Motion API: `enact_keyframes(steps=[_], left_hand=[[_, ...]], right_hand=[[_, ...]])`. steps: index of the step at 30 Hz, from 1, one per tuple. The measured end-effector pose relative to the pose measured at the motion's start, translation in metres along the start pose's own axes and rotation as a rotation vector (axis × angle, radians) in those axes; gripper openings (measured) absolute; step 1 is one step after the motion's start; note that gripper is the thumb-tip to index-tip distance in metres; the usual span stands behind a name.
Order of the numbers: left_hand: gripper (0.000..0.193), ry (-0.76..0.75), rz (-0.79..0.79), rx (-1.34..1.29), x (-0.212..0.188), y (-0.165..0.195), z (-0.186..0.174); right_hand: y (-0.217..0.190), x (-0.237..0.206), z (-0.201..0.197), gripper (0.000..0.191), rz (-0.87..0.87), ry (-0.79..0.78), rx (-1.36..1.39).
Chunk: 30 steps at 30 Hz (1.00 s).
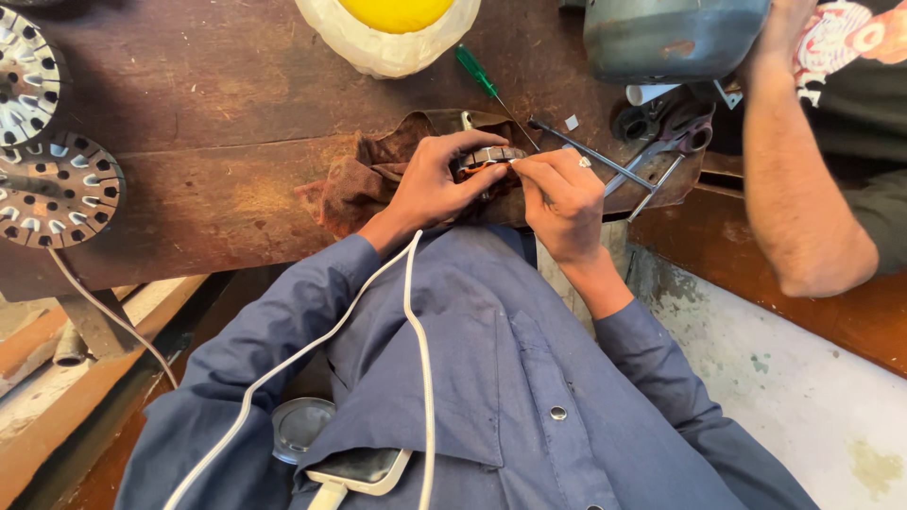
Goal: The person works on a small electrical component, likely a motor armature, using a green screwdriver and small white pieces. They repeatedly insert and adjust the white pieces into slots on the component while holding it with their left hand. The task continues throughout the clip without a visible final state.
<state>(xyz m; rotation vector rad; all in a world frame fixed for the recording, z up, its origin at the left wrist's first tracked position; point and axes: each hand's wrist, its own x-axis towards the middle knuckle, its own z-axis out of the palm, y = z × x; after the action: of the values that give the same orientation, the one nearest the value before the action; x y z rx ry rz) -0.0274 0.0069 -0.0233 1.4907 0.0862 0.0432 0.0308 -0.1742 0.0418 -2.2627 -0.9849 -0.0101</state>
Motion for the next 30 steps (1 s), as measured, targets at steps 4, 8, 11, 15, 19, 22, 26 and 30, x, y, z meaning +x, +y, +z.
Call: enact_keyframes(steps=[4,8,11,15,19,22,26,30], left_hand=[[0.030,0.031,-0.013,-0.004,0.001,0.003,0.002],[0.030,0.069,0.008,0.031,0.002,0.004,0.003],[0.030,0.085,0.020,0.057,0.002,0.003,0.004],[0.032,0.087,0.083,0.104,0.003,-0.003,0.004],[0.038,0.061,0.160,0.144,0.001,-0.009,0.001],[0.034,0.055,0.265,0.213,-0.001,-0.010,-0.002],[0.031,0.050,0.218,0.188,0.002,-0.010,0.002],[0.034,0.044,0.228,0.176,0.006,-0.010,0.004]], right_hand=[[0.000,-0.001,0.000,0.018,-0.014,-0.006,0.000],[-0.001,0.001,-0.002,0.020,-0.052,-0.030,-0.026],[-0.002,0.003,-0.004,0.021,-0.069,-0.052,-0.074],[-0.009,0.003,0.000,0.021,-0.009,-0.031,-0.145],[-0.015,0.002,0.005,0.015,0.208,0.014,-0.046],[-0.015,0.002,0.007,0.013,0.217,0.046,0.033],[-0.009,0.000,0.007,0.013,0.145,0.056,0.031],[-0.002,0.000,0.003,0.016,0.052,-0.002,-0.024]])
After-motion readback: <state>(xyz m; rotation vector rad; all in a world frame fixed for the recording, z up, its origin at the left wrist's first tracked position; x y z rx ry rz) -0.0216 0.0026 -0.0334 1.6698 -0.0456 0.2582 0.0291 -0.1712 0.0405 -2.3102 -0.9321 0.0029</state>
